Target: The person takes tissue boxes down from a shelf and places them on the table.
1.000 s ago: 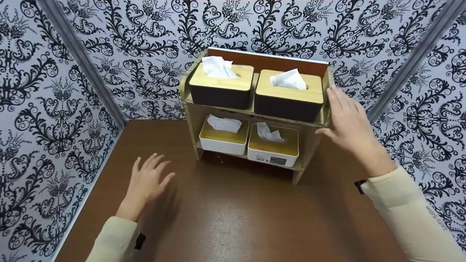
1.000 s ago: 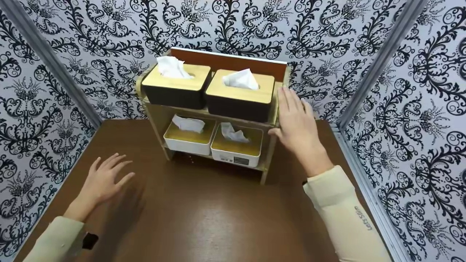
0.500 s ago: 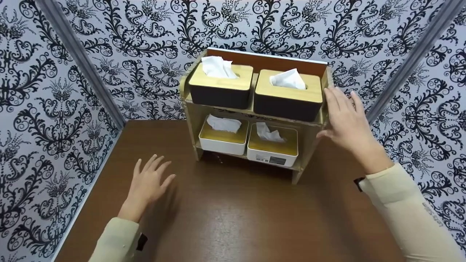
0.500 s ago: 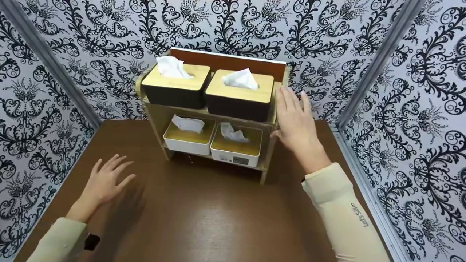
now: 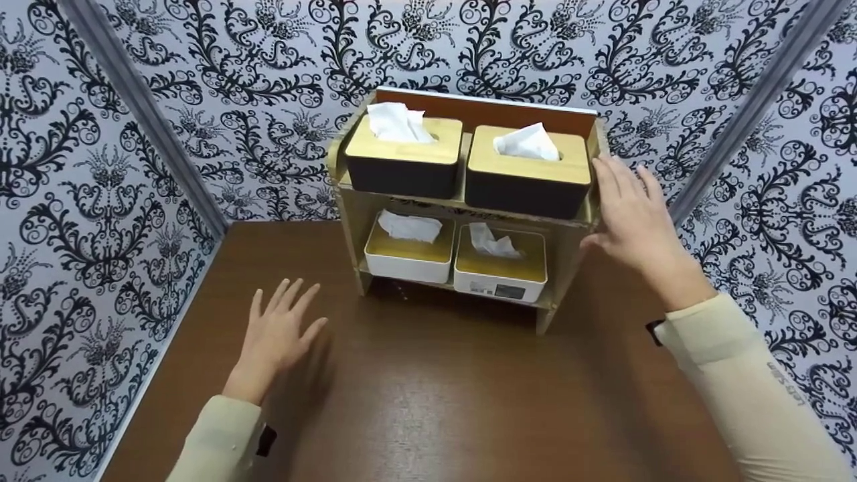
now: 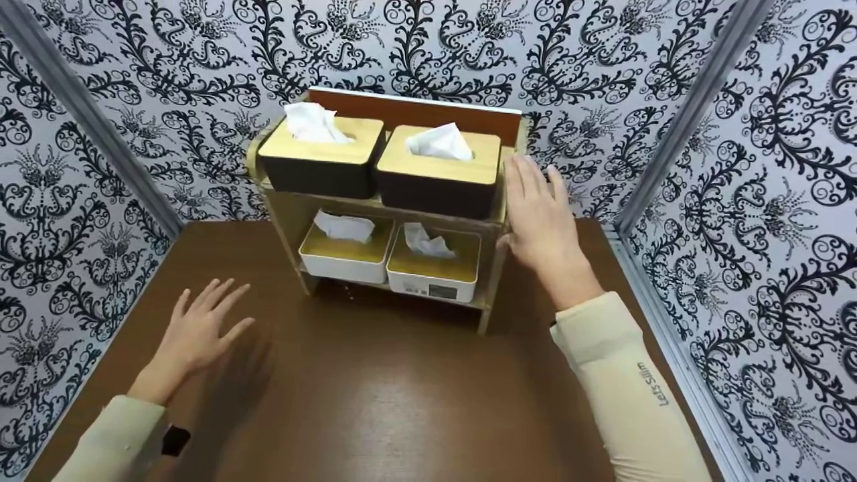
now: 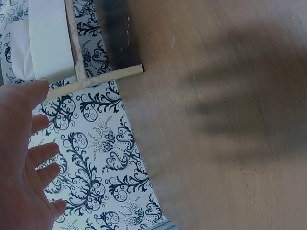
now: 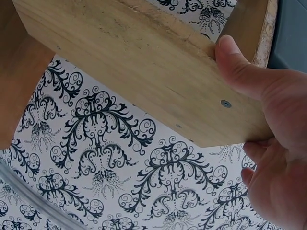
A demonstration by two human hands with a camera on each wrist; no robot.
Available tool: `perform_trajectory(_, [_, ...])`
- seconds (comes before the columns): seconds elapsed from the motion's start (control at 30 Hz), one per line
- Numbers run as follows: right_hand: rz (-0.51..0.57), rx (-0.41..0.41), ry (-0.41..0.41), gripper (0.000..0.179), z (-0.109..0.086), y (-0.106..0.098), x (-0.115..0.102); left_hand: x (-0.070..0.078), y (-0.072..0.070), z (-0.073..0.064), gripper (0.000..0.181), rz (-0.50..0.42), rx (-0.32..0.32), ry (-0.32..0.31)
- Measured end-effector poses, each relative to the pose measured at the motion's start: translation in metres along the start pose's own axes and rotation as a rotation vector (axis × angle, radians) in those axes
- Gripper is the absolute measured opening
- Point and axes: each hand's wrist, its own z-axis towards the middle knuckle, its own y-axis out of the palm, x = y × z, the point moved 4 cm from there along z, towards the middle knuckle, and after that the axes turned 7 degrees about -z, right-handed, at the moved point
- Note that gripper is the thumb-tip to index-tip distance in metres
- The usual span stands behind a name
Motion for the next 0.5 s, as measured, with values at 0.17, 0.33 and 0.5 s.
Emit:
perform_trajectory(0.17, [-0.008, -0.011, 0.019, 0.130, 0.006, 0.003, 0.003, 0.000, 0.003, 0.001, 0.062, 0.006, 0.003, 0.000])
perform_trajectory(0.33, [-0.002, -0.026, 0.041, 0.129, 0.012, 0.006, 0.008, 0.002, 0.004, 0.002, 0.061, -0.008, 0.034, 0.010])
perform_trajectory(0.5, [0.006, -0.042, 0.056, 0.130, 0.018, 0.009, 0.012, 0.005, 0.004, 0.005, 0.061, -0.019, 0.046, 0.014])
